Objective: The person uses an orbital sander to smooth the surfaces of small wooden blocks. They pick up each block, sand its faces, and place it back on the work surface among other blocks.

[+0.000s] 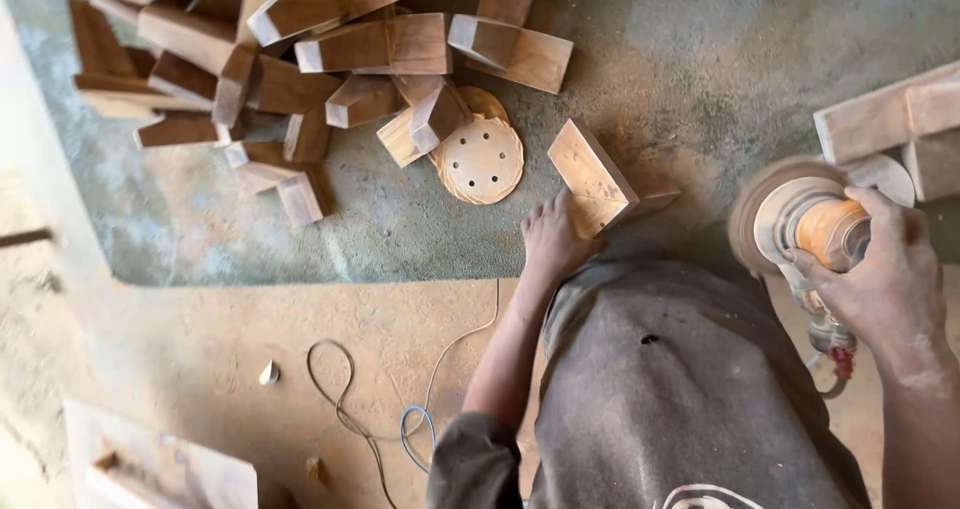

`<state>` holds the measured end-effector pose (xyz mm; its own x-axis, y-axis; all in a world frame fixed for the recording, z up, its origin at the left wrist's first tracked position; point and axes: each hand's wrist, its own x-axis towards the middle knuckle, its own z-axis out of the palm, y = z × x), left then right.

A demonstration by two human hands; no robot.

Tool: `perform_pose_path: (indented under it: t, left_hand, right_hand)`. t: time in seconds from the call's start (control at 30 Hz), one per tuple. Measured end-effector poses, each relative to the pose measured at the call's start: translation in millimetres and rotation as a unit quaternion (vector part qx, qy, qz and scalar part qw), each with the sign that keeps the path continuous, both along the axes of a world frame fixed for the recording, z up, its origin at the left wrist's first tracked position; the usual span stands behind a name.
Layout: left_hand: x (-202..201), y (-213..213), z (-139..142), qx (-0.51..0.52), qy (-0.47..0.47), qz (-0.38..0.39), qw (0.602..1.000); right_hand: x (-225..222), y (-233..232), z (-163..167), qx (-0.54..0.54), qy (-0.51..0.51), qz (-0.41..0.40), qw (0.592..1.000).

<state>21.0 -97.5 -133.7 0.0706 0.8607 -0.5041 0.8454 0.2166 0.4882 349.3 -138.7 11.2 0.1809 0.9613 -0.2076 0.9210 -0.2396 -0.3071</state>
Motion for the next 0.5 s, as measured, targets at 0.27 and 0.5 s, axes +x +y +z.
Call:
perform_pose_path:
  t: [0.27,0.5]
  left_hand:
    - [17.9,22.1,29.4,0.028,-0.118,0.017,0.992]
    - [33.6,6.2,0.1,0.187,-0.226,0.107,0.95]
  right_hand:
    - [21.1,33.0,20.0,0.06,0.119,0.045,0.99]
    - [-26.7,34.0,66.4,0.015,0.042,0.143,0.989]
